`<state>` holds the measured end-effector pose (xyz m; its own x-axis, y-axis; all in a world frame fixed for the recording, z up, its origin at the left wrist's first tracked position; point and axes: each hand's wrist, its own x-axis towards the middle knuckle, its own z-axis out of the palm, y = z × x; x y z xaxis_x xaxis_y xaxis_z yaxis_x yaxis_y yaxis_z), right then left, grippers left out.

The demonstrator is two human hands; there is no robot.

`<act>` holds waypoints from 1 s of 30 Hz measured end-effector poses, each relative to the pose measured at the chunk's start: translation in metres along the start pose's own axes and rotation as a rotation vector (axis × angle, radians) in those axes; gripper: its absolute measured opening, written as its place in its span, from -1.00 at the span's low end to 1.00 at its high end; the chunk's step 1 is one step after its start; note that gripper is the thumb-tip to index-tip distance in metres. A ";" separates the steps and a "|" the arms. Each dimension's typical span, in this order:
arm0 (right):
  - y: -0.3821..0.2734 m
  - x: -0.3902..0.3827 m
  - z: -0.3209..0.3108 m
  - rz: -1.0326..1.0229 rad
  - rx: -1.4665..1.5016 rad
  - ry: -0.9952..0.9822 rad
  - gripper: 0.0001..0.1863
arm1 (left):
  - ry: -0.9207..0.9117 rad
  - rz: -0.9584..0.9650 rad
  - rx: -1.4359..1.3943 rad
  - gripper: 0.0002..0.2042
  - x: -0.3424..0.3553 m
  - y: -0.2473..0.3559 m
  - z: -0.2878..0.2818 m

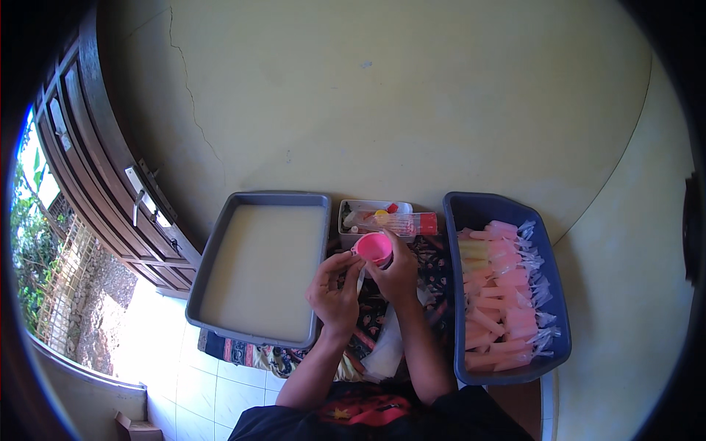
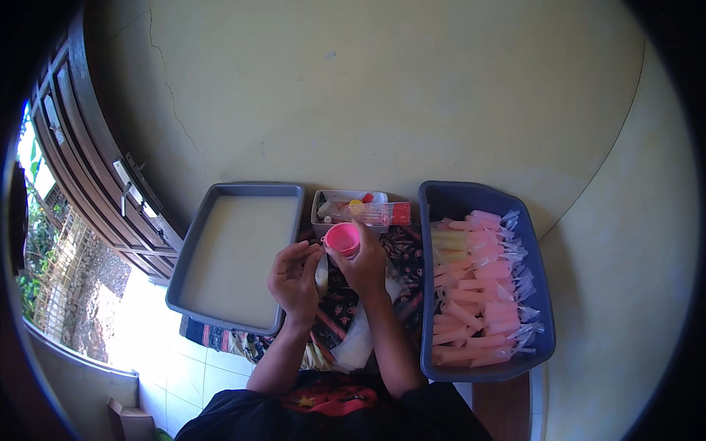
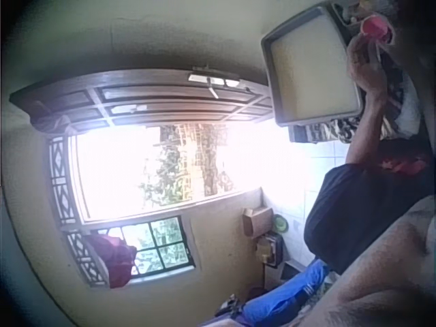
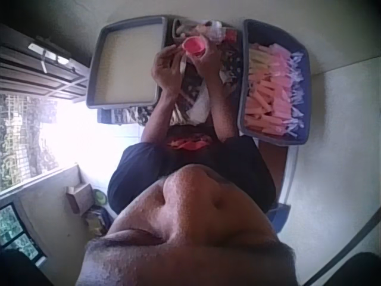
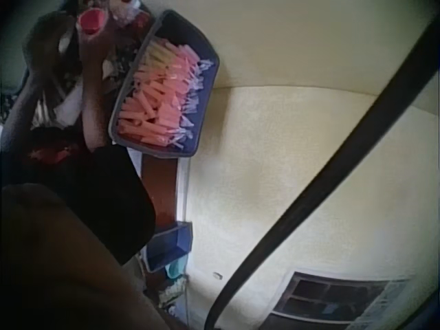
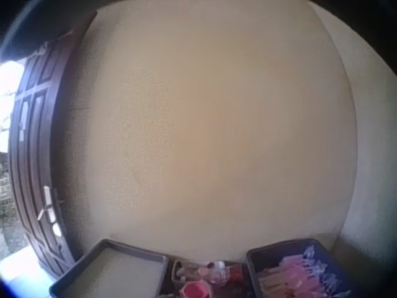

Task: The person fills small plastic bags with a white liquid from a large tray using a small funnel and a cup, then places the filled bags into a larger container.

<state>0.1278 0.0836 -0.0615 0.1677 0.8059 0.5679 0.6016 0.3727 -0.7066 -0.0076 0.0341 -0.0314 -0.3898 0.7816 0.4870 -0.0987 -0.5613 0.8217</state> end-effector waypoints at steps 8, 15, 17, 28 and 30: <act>0.020 -0.014 0.021 -0.019 -0.077 0.010 -0.19 | -0.013 -0.004 -0.009 -0.72 0.001 -0.002 0.002; 0.013 -0.010 0.008 -0.035 -0.053 -0.036 -0.19 | -0.047 -0.028 -0.029 -0.70 0.001 0.001 0.008; 0.003 -0.010 -0.002 -0.038 -0.028 0.027 -0.36 | -0.049 -0.028 -0.024 -0.69 0.001 0.005 0.010; -0.056 -0.010 -0.040 -0.277 -0.018 -0.126 -0.72 | -0.026 0.058 -0.028 -0.68 0.012 0.012 0.029; -0.062 -0.005 -0.046 -0.270 -0.038 -0.150 -0.74 | -0.098 0.108 0.080 -0.71 0.013 0.011 0.023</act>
<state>0.1255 0.0348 -0.0009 -0.1176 0.7404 0.6617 0.6380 0.5670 -0.5210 0.0072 0.0442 -0.0094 -0.3027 0.7430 0.5969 0.0139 -0.6228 0.7823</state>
